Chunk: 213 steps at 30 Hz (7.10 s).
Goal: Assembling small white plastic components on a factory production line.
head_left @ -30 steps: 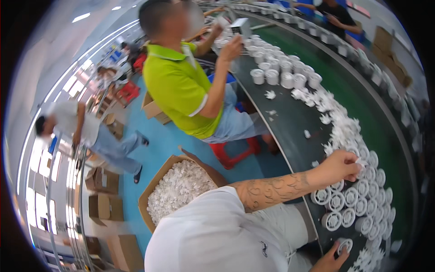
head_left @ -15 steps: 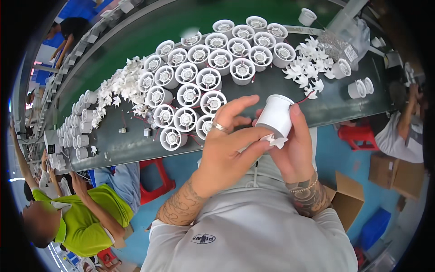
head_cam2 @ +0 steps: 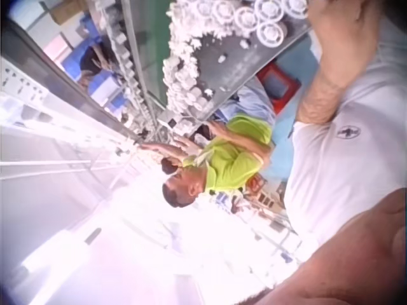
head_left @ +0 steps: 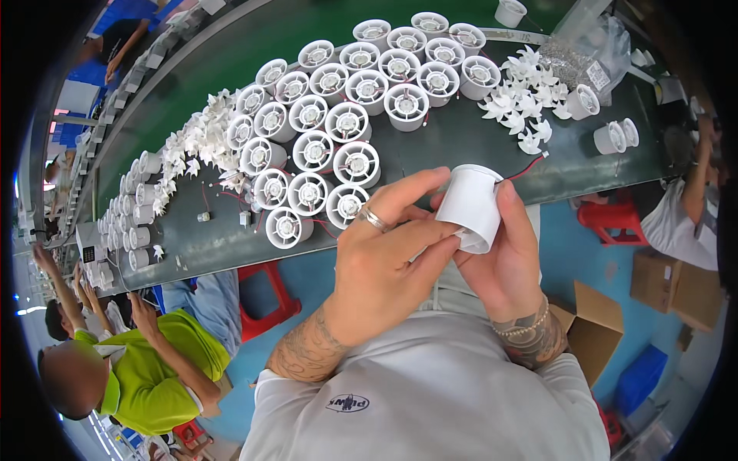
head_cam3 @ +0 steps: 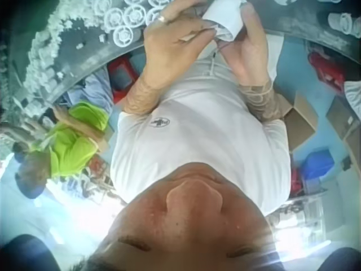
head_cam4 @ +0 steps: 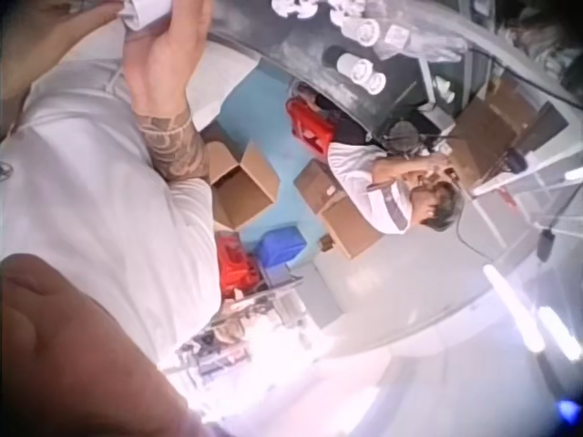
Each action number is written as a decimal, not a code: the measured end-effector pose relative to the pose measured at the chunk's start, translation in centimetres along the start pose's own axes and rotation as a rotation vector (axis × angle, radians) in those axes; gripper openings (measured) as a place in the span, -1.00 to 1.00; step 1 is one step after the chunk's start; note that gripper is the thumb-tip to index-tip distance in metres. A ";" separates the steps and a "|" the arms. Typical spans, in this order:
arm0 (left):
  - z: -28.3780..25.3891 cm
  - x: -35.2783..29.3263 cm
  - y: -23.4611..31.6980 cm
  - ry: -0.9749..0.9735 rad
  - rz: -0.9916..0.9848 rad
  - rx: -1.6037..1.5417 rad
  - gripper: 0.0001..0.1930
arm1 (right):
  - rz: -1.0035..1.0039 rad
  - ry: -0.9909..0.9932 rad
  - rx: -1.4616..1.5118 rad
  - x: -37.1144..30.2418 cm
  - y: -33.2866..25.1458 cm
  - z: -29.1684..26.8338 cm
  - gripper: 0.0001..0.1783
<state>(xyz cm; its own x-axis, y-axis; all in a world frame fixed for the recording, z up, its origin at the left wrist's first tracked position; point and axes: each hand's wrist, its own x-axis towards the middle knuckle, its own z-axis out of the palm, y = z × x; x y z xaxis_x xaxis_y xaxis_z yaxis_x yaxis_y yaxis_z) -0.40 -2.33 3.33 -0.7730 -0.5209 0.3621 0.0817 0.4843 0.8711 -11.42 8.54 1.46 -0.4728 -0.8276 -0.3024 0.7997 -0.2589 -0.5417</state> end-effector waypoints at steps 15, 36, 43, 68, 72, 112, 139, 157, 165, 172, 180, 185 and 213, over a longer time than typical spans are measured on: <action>-0.1 -1.0 -0.4 0.035 0.090 0.017 -0.77 | 0.016 -0.019 0.043 -0.3 0.7 -1.4 -0.41; -0.1 1.8 -0.8 -0.375 -0.063 0.084 -0.48 | 0.186 0.024 0.119 -0.2 -0.2 -3.6 -0.46; 2.7 0.7 -1.7 -0.326 -0.075 0.067 -0.37 | 0.182 0.029 -0.036 -1.4 -1.5 -5.5 -0.70; -7.0 -2.9 -2.6 0.290 -0.106 0.180 -0.78 | -0.931 -0.119 -1.902 24.5 -17.9 -4.6 -0.58; -9.2 -5.5 -1.8 0.318 -0.095 0.248 -0.77 | -0.750 -0.281 -1.999 33.2 -16.3 -5.5 -0.56; -24.2 -3.6 -15.3 0.306 -0.207 1.144 -0.83 | -1.039 0.010 -1.578 5.0 0.6 -11.1 -0.60; -11.1 -0.3 -5.0 0.189 -0.183 0.328 -0.72 | -1.074 0.079 -1.586 5.1 0.2 -9.6 -0.53; 2.3 3.1 -0.1 -0.091 0.318 0.010 -0.76 | -0.208 0.064 -0.046 0.1 -4.1 -2.0 -0.38; 3.1 2.5 -0.5 -0.030 0.368 -0.056 -0.76 | -0.205 -0.042 -0.050 -0.9 -3.1 -2.2 -0.34; 3.3 1.8 -0.4 0.009 0.332 -0.039 -0.82 | -0.175 -0.041 0.020 -1.2 -2.5 -2.3 -0.32; 4.7 0.8 -1.0 0.140 0.182 -0.314 -0.75 | -0.193 0.065 0.060 -1.4 -2.6 -0.5 -0.71; 4.6 1.4 -1.3 0.081 0.040 -0.517 -0.66 | -0.315 0.111 -0.055 -1.4 -1.3 -1.0 -0.55; 6.4 0.1 -3.1 -0.284 0.005 0.089 -0.61 | -1.210 0.448 -1.902 2.5 -13.0 -18.1 -0.66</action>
<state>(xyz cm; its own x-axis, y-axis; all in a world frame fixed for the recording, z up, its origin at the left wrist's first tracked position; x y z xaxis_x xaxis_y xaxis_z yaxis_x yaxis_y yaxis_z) -4.78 0.63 -1.43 -0.9190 -0.3068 0.2475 0.0397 0.5525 0.8326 -29.65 18.85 -6.45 -0.5394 -0.5110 0.6693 -0.8320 0.4459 -0.3301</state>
